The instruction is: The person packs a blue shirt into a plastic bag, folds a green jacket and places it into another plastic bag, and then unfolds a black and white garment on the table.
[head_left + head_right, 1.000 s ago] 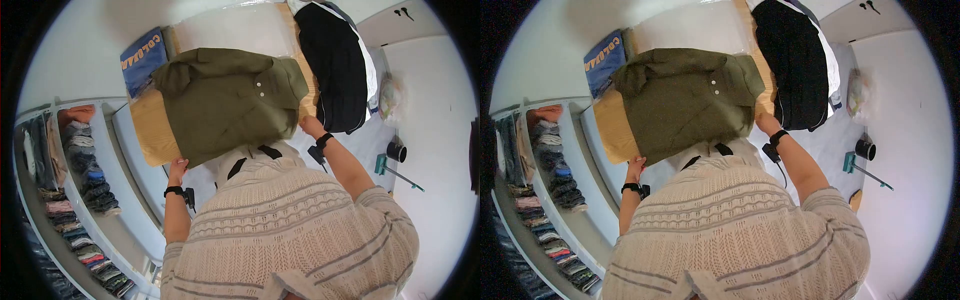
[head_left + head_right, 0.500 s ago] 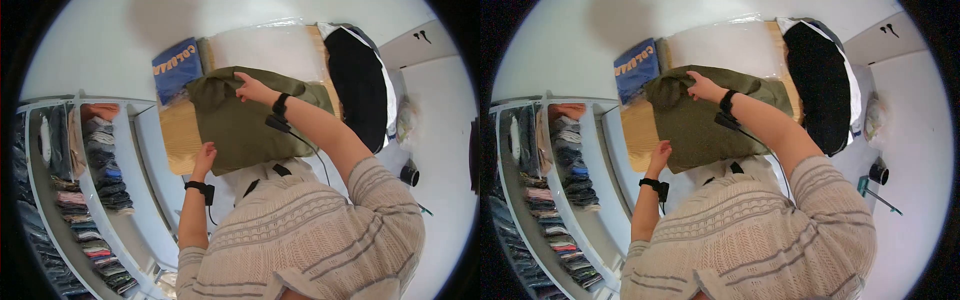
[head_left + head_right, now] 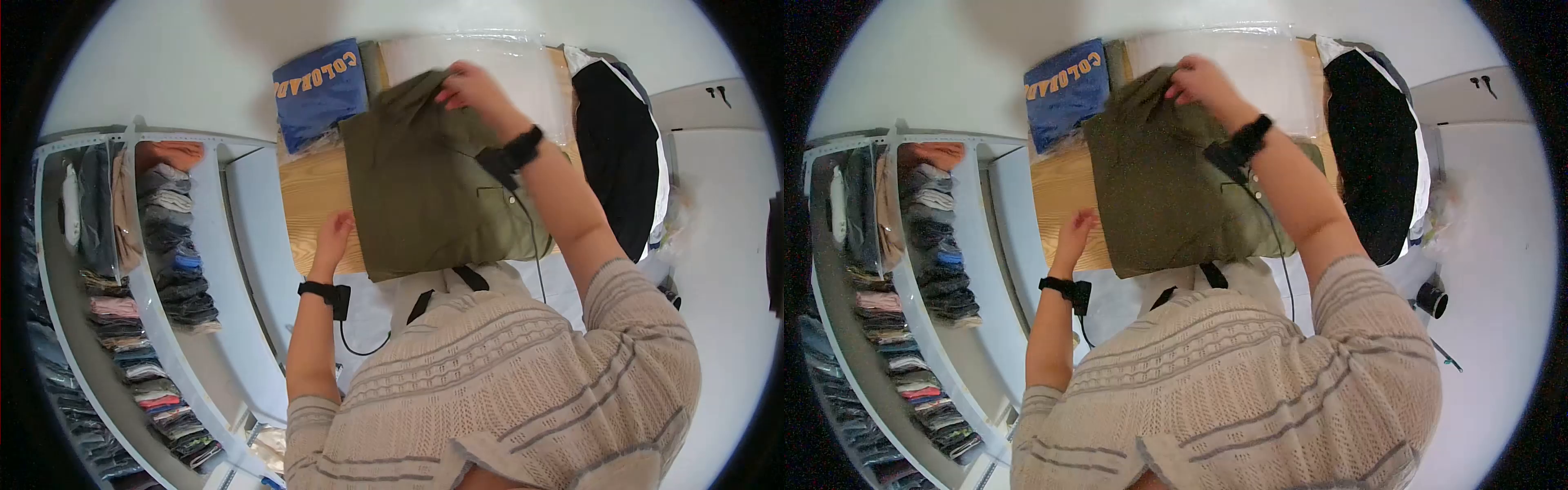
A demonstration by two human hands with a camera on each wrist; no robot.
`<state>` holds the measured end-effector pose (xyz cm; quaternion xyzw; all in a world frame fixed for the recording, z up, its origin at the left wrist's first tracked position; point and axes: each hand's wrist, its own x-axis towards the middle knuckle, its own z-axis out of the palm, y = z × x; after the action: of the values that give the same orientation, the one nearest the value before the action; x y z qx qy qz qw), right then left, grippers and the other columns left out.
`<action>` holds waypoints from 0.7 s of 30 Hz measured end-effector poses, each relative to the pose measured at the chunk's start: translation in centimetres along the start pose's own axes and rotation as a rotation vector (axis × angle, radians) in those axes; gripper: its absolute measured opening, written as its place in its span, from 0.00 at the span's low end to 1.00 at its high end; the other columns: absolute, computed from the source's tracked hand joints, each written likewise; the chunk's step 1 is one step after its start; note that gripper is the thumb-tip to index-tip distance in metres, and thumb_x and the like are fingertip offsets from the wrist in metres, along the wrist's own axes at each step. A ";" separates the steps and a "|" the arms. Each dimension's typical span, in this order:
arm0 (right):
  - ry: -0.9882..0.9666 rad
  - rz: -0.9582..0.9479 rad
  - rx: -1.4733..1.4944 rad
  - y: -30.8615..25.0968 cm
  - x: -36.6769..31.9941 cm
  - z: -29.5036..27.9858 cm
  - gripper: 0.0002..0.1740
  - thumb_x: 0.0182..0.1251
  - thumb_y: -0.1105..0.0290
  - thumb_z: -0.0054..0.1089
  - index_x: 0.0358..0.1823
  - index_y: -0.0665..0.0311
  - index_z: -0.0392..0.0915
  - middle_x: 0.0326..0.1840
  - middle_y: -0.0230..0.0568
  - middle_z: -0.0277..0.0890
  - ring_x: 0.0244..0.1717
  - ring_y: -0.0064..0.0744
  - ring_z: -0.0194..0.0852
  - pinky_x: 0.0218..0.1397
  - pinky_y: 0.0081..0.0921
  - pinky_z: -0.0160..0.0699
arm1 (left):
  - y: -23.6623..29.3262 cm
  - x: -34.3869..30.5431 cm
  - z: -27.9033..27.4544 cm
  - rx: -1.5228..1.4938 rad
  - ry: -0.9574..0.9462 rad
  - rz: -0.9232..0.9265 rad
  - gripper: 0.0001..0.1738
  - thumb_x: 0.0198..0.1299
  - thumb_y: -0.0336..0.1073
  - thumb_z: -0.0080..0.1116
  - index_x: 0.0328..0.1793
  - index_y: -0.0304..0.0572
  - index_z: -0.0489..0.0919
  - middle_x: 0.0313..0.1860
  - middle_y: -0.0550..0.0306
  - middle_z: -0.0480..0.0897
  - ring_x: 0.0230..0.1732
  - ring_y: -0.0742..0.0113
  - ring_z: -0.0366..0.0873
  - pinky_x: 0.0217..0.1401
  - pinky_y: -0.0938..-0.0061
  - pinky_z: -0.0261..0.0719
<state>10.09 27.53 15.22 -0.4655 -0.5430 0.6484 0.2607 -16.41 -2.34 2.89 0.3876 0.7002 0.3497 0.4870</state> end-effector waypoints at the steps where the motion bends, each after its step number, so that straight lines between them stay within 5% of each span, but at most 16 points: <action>1: 0.092 0.005 -0.049 -2.0 -0.8 -1.9 0.14 0.61 0.73 0.48 0.47 0.71 0.70 0.31 0.46 0.80 0.27 0.30 0.79 0.29 0.22 0.78 | 0.6 0.5 0.5 -0.007 0.000 -0.004 0.13 0.63 0.30 0.51 0.53 0.37 0.74 0.41 0.56 0.79 0.44 0.69 0.76 0.50 0.76 0.73; 2: 0.201 -0.023 0.013 -2.8 -1.3 -3.6 0.13 0.63 0.68 0.47 0.46 0.66 0.71 0.30 0.42 0.81 0.25 0.25 0.75 0.34 0.21 0.75 | 1.8 1.3 1.0 0.001 -0.008 0.010 0.12 0.62 0.30 0.51 0.52 0.36 0.74 0.40 0.56 0.79 0.44 0.69 0.76 0.49 0.75 0.73; 5: 0.338 -0.172 0.085 -1.6 -0.5 -10.1 0.10 0.65 0.71 0.47 0.44 0.70 0.69 0.30 0.46 0.80 0.26 0.27 0.77 0.32 0.21 0.76 | 3.0 5.1 2.3 0.052 -0.013 0.084 0.12 0.62 0.29 0.51 0.50 0.36 0.73 0.40 0.55 0.79 0.43 0.68 0.76 0.48 0.74 0.73; 10: 0.446 -0.368 0.300 3.0 -0.8 -15.5 0.24 0.65 0.70 0.50 0.60 0.69 0.59 0.43 0.48 0.79 0.39 0.31 0.79 0.44 0.25 0.74 | 6.6 11.0 3.7 0.207 0.101 0.310 0.15 0.57 0.27 0.52 0.52 0.38 0.71 0.44 0.51 0.76 0.47 0.60 0.74 0.52 0.69 0.71; 12: 0.462 -0.254 0.105 6.1 -1.5 -17.3 0.33 0.63 0.68 0.54 0.67 0.67 0.51 0.47 0.45 0.78 0.43 0.32 0.78 0.47 0.24 0.71 | 11.2 11.6 4.0 0.723 0.433 0.577 0.19 0.52 0.27 0.55 0.53 0.41 0.71 0.49 0.49 0.74 0.53 0.52 0.70 0.57 0.63 0.67; 13: 0.467 -0.156 0.011 7.4 -2.1 -18.0 0.35 0.62 0.67 0.55 0.67 0.67 0.51 0.47 0.45 0.78 0.43 0.31 0.78 0.47 0.23 0.71 | 11.5 12.4 4.1 0.716 0.414 0.588 0.19 0.52 0.27 0.55 0.53 0.41 0.71 0.49 0.49 0.74 0.53 0.52 0.70 0.57 0.63 0.67; 15: 0.437 -0.026 -0.211 10.4 -3.2 -20.0 0.22 0.57 0.69 0.59 0.52 0.69 0.73 0.39 0.42 0.81 0.38 0.27 0.79 0.41 0.22 0.72 | 12.1 14.1 3.9 0.869 0.397 0.626 0.22 0.50 0.29 0.58 0.54 0.44 0.71 0.52 0.50 0.73 0.57 0.49 0.66 0.60 0.60 0.64; 17: 0.493 -0.031 -0.438 15.0 -4.2 -22.0 0.16 0.55 0.68 0.61 0.43 0.68 0.79 0.35 0.42 0.81 0.36 0.28 0.79 0.40 0.23 0.74 | 12.4 15.0 4.3 0.892 0.354 0.610 0.23 0.50 0.30 0.59 0.55 0.45 0.71 0.53 0.51 0.73 0.57 0.50 0.67 0.60 0.59 0.65; 21: 0.404 0.052 -0.618 15.8 -7.4 -19.9 0.17 0.55 0.64 0.62 0.43 0.67 0.79 0.39 0.46 0.81 0.40 0.36 0.79 0.46 0.27 0.75 | 11.5 16.4 4.6 0.998 0.286 0.491 0.25 0.51 0.33 0.60 0.57 0.48 0.70 0.52 0.53 0.74 0.57 0.52 0.67 0.59 0.59 0.65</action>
<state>33.54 26.12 3.07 -0.6546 -0.6387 0.3555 0.1930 -13.41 17.86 4.85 0.6706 0.7289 0.1285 0.0501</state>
